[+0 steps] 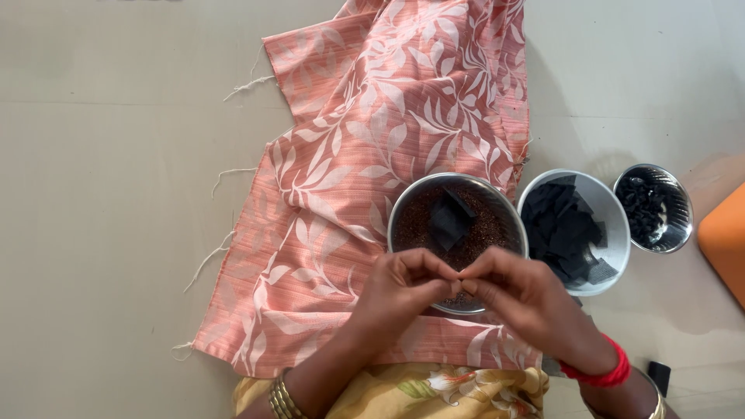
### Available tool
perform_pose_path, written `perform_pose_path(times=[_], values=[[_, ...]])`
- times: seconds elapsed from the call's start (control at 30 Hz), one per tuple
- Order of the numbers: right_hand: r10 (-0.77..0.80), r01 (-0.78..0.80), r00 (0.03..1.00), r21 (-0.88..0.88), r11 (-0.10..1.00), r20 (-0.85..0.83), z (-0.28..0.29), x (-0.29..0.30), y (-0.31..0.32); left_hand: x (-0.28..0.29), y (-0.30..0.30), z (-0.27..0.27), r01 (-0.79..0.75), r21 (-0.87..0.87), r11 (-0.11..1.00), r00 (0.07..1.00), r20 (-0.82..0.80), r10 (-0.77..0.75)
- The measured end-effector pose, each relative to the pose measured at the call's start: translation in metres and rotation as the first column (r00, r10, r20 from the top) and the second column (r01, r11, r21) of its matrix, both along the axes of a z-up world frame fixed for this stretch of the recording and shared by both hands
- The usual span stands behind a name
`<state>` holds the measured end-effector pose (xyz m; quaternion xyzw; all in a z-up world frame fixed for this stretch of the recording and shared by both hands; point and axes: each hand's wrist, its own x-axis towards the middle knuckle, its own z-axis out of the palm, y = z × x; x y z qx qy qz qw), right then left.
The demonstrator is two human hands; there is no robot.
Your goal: Coating small fabric strips with seeds or beads by pressing them into a bowl.
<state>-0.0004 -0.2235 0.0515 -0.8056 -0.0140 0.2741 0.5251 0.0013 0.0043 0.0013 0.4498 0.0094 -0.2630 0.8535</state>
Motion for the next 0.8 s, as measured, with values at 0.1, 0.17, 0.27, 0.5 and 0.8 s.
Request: perform_pose_path(times=[0.1, 0.17, 0.27, 0.5, 0.8], values=[[-0.173, 0.340, 0.912, 0.452, 0.825, -0.371, 0.002, 0.008, 0.008, -0.006, -0.001, 0.018, -0.160, 0.276, 0.948, 0.897, 0.441, 0.024], [-0.210, 0.429, 0.868, 0.465, 0.775, -0.450, -0.004, 0.006, 0.012, -0.007, -0.003, 0.018, -0.276, 0.335, 0.901, 0.796, 0.604, 0.019], [-0.253, 0.335, 0.921, 0.274, 0.901, -0.295, -0.001, 0.000, 0.022, -0.006, -0.003, 0.013, -0.324, 0.350, 0.879, 0.777, 0.629, 0.035], [0.606, -0.102, 0.489, -0.648, 0.754, 0.628, 0.030, 0.000, 0.044, 0.004, -0.001, 0.002, -0.033, -0.077, 0.997, 0.990, -0.142, 0.022], [0.482, -0.223, 0.738, -0.504, 0.835, 0.472, -0.003, -0.001, 0.019, 0.002, 0.004, -0.007, 0.047, -0.183, 0.982, 0.996, -0.063, -0.059]])
